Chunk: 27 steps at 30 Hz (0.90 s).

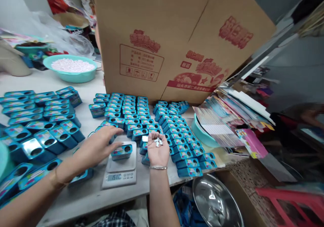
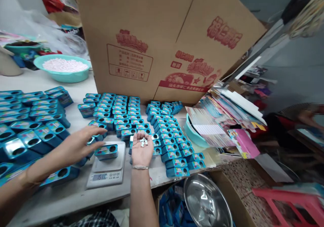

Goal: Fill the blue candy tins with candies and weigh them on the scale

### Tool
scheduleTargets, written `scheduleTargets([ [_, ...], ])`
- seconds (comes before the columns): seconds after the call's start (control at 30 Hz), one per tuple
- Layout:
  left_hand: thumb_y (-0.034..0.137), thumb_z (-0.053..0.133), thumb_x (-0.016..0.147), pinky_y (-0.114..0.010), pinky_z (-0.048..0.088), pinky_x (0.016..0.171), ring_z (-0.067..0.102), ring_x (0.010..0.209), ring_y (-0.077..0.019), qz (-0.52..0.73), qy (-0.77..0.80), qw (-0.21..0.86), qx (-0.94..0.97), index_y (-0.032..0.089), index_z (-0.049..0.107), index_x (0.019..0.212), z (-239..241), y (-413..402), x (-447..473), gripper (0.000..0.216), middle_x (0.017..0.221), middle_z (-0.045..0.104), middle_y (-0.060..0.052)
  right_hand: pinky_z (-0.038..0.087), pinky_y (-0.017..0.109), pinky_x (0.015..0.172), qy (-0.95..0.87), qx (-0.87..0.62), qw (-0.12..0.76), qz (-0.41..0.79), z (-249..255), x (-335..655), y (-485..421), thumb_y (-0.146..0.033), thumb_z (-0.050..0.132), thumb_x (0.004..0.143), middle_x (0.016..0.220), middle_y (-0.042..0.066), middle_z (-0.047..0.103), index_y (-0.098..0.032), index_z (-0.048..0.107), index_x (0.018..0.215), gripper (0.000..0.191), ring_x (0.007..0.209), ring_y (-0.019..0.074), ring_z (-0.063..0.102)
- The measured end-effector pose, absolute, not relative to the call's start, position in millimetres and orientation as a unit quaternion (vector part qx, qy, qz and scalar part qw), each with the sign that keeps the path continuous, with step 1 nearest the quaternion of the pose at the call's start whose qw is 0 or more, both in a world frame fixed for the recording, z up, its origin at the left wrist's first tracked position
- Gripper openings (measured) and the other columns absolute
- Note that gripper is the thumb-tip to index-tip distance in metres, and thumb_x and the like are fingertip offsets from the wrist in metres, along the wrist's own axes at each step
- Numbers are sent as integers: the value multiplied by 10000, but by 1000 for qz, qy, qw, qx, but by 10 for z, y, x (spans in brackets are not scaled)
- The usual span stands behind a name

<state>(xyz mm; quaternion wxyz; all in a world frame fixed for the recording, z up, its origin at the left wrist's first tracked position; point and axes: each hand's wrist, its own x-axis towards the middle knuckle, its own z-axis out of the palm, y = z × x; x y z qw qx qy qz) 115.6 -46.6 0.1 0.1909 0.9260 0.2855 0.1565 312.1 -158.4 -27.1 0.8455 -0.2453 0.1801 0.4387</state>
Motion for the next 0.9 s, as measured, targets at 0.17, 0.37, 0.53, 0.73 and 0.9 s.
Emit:
scheduleTargets([
  [0.17, 143, 656, 682, -627, 224, 1128, 593, 1097, -305, 64, 267, 129, 953, 199, 622, 1034, -167, -755, 1223, 358, 1075, 673, -99, 583, 319, 871, 118, -280, 841, 448, -327, 3090, -1599, -219, 500, 879, 701, -12, 679, -201, 565, 684, 206, 746, 99, 694],
  [0.37, 198, 588, 795, -565, 213, 1154, 590, 1068, -233, 147, 317, 57, 935, 238, 596, 1140, 476, -154, 747, 347, 1046, 667, -26, 602, 292, 828, 88, -321, 838, 431, -440, 3288, -1738, -192, 546, 824, 691, -28, 644, -219, 538, 710, 117, 730, 92, 685],
  [0.53, 224, 546, 819, -542, 254, 1141, 589, 1084, -220, 149, 389, -10, 909, 187, 636, 1045, 637, 616, 505, 247, 939, 679, -13, 618, 293, 780, 138, -309, 844, 417, -413, 3301, -1777, -176, 466, 871, 697, -12, 630, -212, 540, 713, 178, 720, 99, 686],
  [0.73, 190, 470, 853, -546, 376, 1056, 653, 1009, -246, 145, 391, -9, 909, 98, 631, 833, 155, 878, 756, 187, 814, 698, -38, 625, 293, 756, 161, -284, 845, 423, -298, 3213, -1835, -180, 448, 894, 700, -9, 630, -196, 563, 736, 196, 695, 94, 672],
  [0.9, 185, 466, 877, -567, 300, 1124, 596, 1143, -282, 176, 405, -5, 897, 95, 630, 1002, 135, 856, 815, 225, 1058, 684, -109, 623, 280, 753, 180, -293, 847, 406, -238, 3243, -1926, -185, 447, 906, 677, -16, 624, -192, 567, 726, 217, 680, 89, 667],
])
